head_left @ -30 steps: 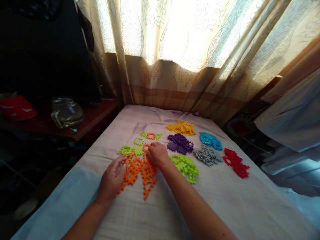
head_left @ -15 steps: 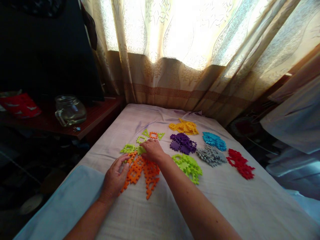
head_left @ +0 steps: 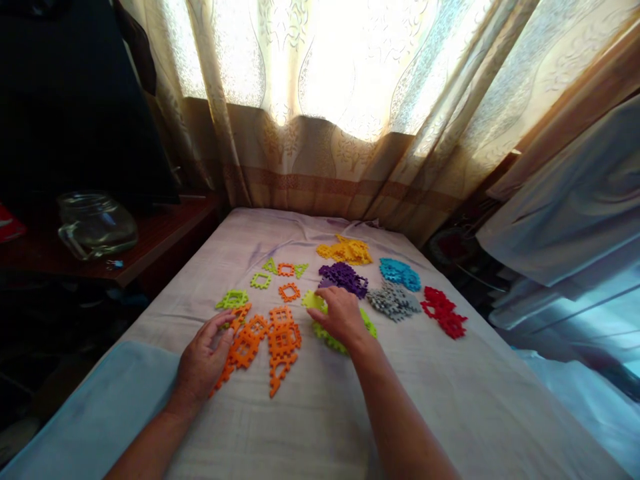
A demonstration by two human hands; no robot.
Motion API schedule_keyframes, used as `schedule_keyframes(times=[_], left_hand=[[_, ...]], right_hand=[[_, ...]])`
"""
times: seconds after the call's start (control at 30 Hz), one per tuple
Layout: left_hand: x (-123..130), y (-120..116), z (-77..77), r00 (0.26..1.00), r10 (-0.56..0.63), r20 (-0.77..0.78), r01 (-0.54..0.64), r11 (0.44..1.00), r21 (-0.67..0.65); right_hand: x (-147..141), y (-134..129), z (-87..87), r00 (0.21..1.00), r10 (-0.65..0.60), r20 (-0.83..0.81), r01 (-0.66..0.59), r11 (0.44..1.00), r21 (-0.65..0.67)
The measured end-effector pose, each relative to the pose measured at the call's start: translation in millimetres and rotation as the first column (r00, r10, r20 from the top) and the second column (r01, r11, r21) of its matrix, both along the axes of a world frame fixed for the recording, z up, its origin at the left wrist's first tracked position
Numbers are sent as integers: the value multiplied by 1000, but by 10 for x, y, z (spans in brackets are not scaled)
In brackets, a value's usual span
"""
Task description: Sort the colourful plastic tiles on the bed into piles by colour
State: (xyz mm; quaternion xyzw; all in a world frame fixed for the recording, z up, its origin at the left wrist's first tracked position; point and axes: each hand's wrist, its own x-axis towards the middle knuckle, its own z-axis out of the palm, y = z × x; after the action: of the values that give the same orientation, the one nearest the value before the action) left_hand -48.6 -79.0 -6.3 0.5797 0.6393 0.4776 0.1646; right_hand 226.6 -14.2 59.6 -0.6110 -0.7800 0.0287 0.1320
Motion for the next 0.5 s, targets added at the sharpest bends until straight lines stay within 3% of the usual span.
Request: schedule_keyframes(times=[0.1,0.23,0.4,0.5], left_hand=[[-4,-5,10,1000,-10,-15,11,1000,6],[-4,-14,32,1000,-11,-17,11,1000,-10],[5,-19,27,1000,-5,27,6,999,-34],[8,-22,24,997,-9,77,12,999,-31]], right_hand=[[309,-153,11,995,-81,62,84,995,-51],[459,-267,32,989,-108,98,116,990,-79],[409,-304,117,991,-109,84,114,992,-57],[221,-258,158,996,-74,46,75,997,-28]])
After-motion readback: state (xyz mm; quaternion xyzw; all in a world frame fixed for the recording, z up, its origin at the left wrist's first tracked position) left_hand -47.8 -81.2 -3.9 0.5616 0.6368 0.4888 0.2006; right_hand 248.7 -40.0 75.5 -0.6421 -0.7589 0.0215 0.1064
